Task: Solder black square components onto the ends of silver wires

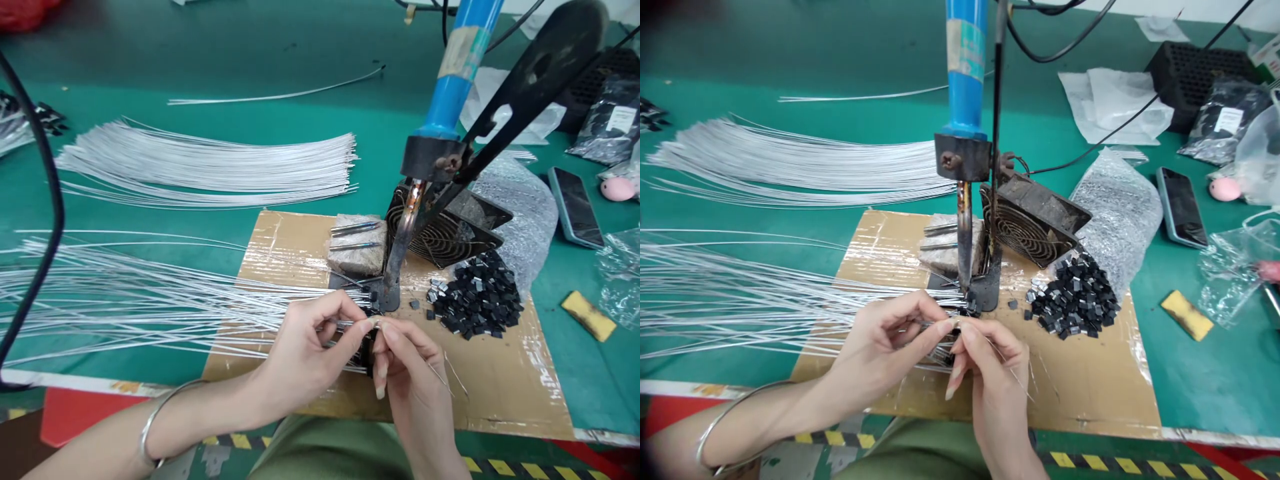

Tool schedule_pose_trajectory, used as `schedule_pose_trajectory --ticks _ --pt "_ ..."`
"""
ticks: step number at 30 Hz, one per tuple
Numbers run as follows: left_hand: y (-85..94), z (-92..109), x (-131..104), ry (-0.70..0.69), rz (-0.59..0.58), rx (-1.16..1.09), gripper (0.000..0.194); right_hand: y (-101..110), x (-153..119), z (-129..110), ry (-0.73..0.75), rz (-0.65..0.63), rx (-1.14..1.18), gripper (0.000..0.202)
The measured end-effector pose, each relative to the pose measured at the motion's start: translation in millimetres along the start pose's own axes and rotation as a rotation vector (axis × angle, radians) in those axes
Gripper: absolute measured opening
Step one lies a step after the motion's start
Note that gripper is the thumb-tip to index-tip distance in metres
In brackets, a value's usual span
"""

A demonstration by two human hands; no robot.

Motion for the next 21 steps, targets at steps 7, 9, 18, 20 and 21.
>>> schedule_pose_trajectory --ticks 7,9,18,20,21 --pt "-3.5 -7.3 0.3 0.1 -0.03 -0.128 0.027 0.6 -1.4 -0.9 0.079 0.049 0.002 0.013" --pt "-3.6 -6.1 2.3 0.122 -0.043 -0.154 0.027 1.3 -1.5 -1.3 0.07 0.031 -0.017 0.014" --pt "-3.7 -5.1 3.2 0.174 -0.066 -0.167 0.028 -3.6 2.1 -7.1 0.054 -0.031 0.006 0.025" --pt "-3.9 -4.7 2.2 0.172 -0.075 -0.174 0.028 -3.7 2.6 -7.4 0.061 -0.028 0.011 0.025" --pt "-3.7 -4.3 1.9 0.168 -0.077 -0.177 0.028 -3.1 2.6 -7.6 0.065 -0.024 0.013 0.026"
Point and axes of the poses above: each hand's wrist, its own x-axis towards the middle knuckle, its own y-axis out of the back of the hand, z = x × y, the point moved 7 cm from there along x, towards the middle knuckle, and after that the axes turned 4 degrees about z, right-handed, at the moved point
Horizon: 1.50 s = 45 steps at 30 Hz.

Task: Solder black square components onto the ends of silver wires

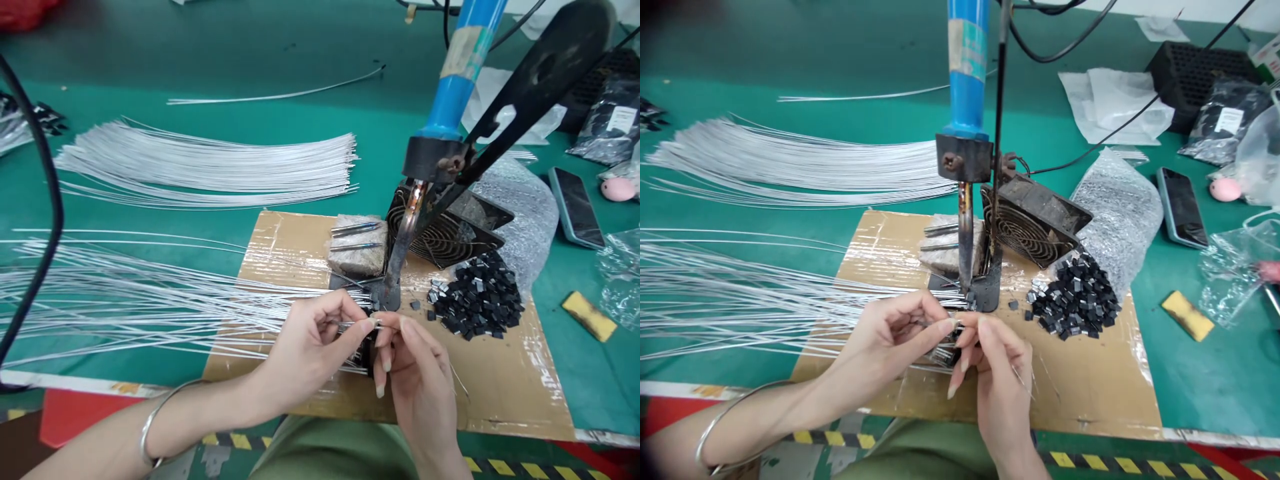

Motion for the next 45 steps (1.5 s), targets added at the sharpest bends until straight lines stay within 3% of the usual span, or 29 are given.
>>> schedule_pose_trajectory --ticks 4,8,22,45 --pt "3.5 0 0 -0.005 0.025 0.022 0.029 3 -1 1 -0.01 0.001 -0.012 0.028" --pt "7.5 0 1 -0.045 0.082 0.085 0.029 7 -3 6 -0.023 0.01 -0.098 0.018" --pt "8.5 16 -7 -0.4 0.157 0.197 0.019 9 -4 7 -0.007 0.036 -0.127 0.014" --pt "7.8 26 -14 -0.57 0.195 0.321 0.02 2 2 0 -0.186 0.0 -0.04 0.019"
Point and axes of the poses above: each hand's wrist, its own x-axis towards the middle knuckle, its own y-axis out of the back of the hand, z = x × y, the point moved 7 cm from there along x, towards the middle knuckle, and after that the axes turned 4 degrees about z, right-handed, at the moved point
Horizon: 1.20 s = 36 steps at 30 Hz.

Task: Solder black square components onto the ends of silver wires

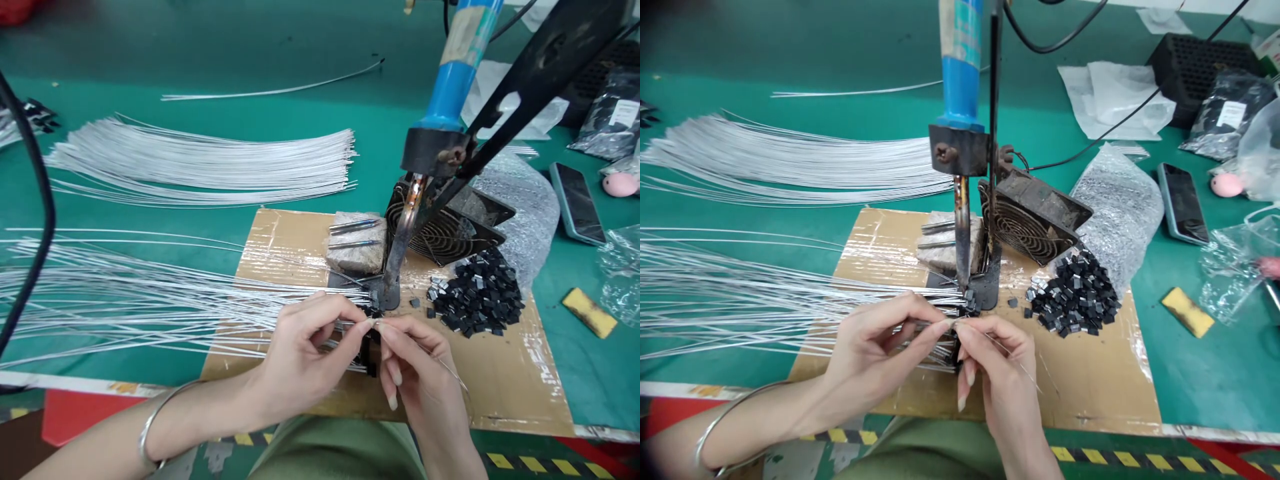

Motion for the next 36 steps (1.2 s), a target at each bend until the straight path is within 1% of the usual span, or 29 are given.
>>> schedule_pose_trajectory --ticks 3,7,11,19,23,29,32,36 --pt "0.3 1 1 -0.002 0.013 0.015 0.019 1 -1 3 -0.005 -0.012 -0.001 0.016" --pt "-0.3 -1 0 0.03 0.031 0.024 0.019 4 -2 7 0.001 -0.019 0.007 0.011" --pt "-2.4 -5 -2 0.048 0.036 0.021 0.017 4 -3 8 0.016 -0.002 0.024 0.012" --pt "-2.4 -4 -3 0.058 0.066 0.044 0.016 -7 -4 9 0.091 0.08 0.112 0.017" --pt "-4.3 -8 -4 0.111 0.057 -0.023 0.017 -6 -5 12 0.099 0.107 0.117 0.016" --pt "-9.7 -22 -8 0.27 -0.011 -0.174 0.019 0 -7 10 0.099 0.044 0.062 0.017" --pt "-8.5 -21 -7 0.286 -0.016 -0.196 0.019 2 -8 9 0.112 0.009 0.041 0.015" --pt "-6.9 -18 -6 0.272 -0.007 -0.199 0.02 4 -7 10 0.116 0.015 0.019 0.01"
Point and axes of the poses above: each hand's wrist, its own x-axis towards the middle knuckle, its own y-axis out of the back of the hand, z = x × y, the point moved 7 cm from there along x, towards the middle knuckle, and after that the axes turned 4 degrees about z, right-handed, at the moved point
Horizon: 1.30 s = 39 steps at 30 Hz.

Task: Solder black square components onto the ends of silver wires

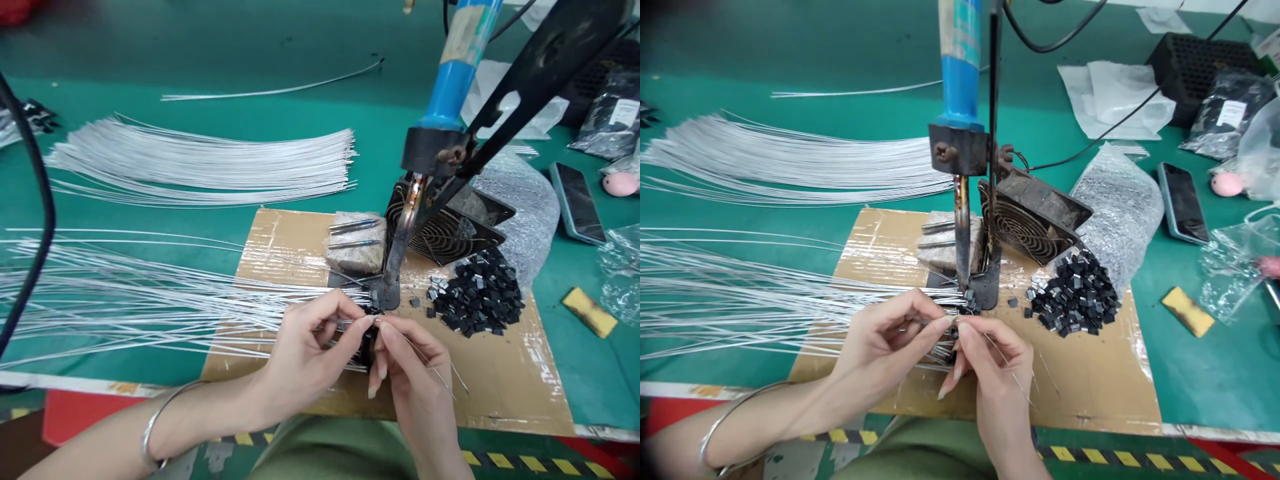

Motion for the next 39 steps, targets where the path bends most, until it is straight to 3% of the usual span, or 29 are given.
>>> schedule_pose_trajectory --ticks 24,26,29,31,34,39 --pt "-3.3 2 0 -0.045 -0.069 0.091 0.02 5 0 -11 -0.075 0.007 -0.157 0.02" --pt "-2.4 0 1 -0.026 -0.062 0.084 0.019 12 0 -26 0.031 0.086 -0.296 0.022" --pt "-0.7 -1 2 0.0 -0.047 0.068 0.018 28 1 -63 0.377 0.263 -0.685 0.016" --pt "-0.5 -2 3 0.016 -0.049 0.051 0.016 32 4 -80 0.559 0.292 -0.968 0.015" --pt "-0.7 -3 3 0.045 -0.055 0.027 0.011 37 15 -86 0.649 0.238 -1.231 0.017" --pt "-1.3 0 4 0.032 -0.065 0.006 0.012 33 24 -84 0.717 0.154 -1.394 0.014"
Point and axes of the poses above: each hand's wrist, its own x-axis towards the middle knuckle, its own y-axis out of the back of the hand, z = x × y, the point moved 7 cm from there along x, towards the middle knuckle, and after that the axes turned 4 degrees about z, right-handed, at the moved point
